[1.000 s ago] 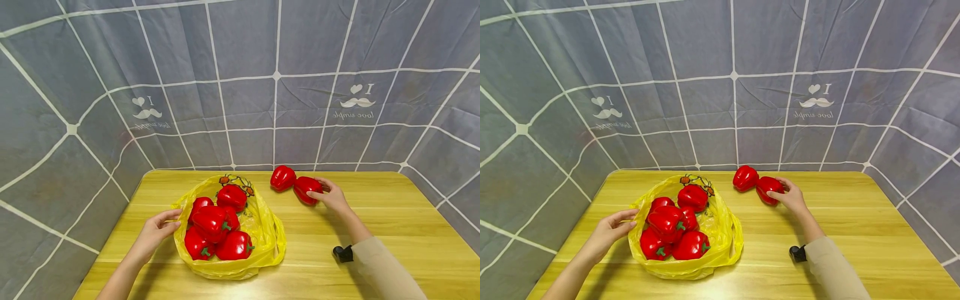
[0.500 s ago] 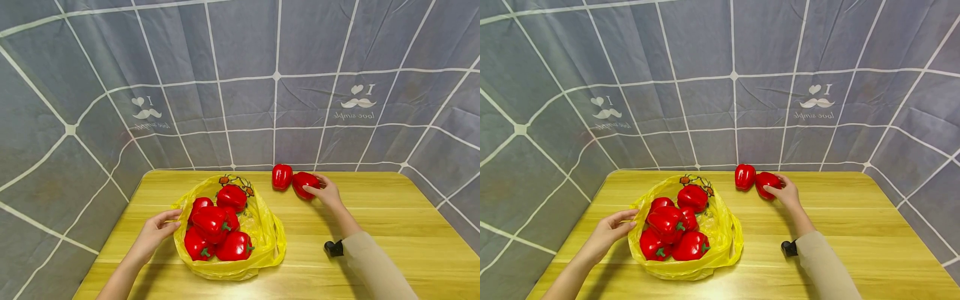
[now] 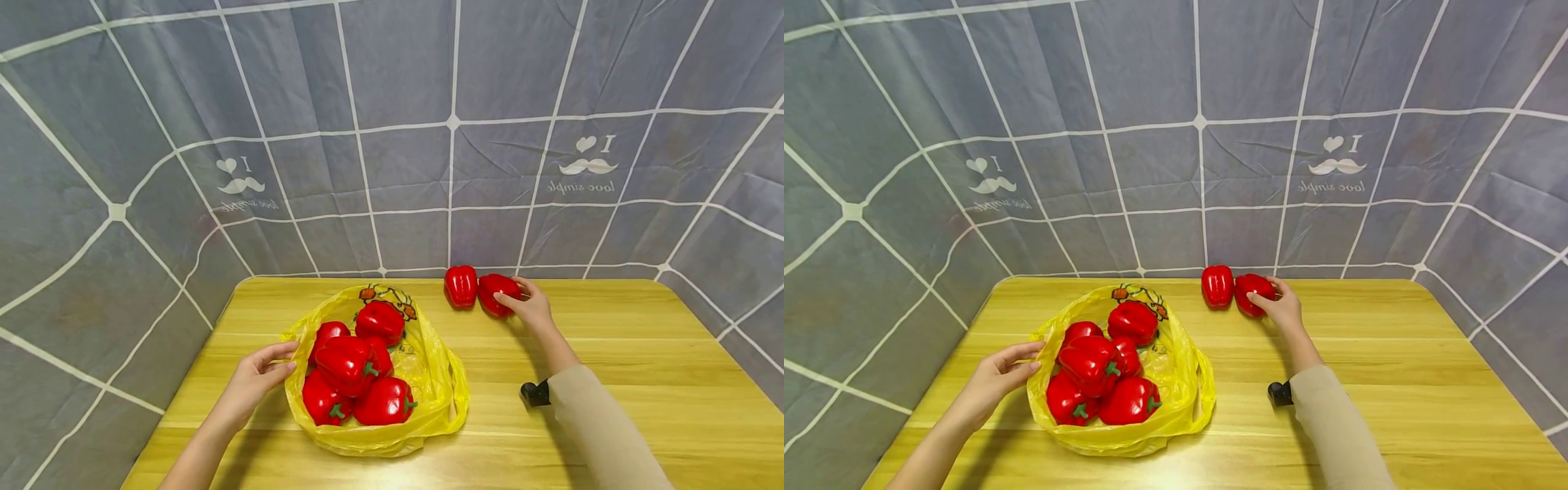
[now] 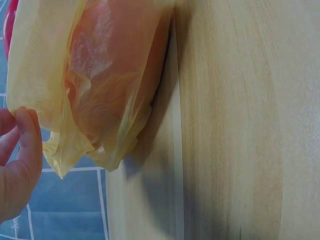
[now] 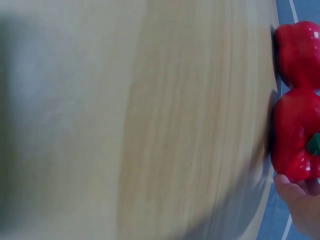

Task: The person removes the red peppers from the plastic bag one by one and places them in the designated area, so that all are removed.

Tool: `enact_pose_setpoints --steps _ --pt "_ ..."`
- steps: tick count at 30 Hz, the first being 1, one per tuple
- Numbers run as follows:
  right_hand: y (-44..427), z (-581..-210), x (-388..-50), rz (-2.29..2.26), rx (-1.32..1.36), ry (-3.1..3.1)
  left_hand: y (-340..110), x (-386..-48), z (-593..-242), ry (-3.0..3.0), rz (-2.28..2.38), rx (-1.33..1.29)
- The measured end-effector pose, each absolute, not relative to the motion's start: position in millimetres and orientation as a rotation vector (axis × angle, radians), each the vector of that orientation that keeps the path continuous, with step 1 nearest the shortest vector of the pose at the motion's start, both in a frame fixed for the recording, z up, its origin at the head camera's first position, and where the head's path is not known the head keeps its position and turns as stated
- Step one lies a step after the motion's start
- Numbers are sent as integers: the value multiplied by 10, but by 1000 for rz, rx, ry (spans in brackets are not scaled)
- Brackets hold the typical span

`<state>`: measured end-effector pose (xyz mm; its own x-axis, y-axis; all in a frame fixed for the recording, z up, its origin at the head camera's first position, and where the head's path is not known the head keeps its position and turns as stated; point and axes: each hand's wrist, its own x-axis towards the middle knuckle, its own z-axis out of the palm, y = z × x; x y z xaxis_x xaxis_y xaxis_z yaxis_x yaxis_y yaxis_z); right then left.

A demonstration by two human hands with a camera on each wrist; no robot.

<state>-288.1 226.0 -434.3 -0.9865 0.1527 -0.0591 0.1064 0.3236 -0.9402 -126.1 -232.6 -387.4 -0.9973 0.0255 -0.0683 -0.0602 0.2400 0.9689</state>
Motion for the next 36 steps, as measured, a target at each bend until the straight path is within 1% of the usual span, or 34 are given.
enact_pose_setpoints --steps 21,36 --pt "2196 -4348 -2989 1804 -238 -2475 -2309 -1253 -3877 2426 1901 -32" --pt "2274 -4360 -2927 1775 -204 -2491 -2309 -1248 -3883 2440 1902 -10"
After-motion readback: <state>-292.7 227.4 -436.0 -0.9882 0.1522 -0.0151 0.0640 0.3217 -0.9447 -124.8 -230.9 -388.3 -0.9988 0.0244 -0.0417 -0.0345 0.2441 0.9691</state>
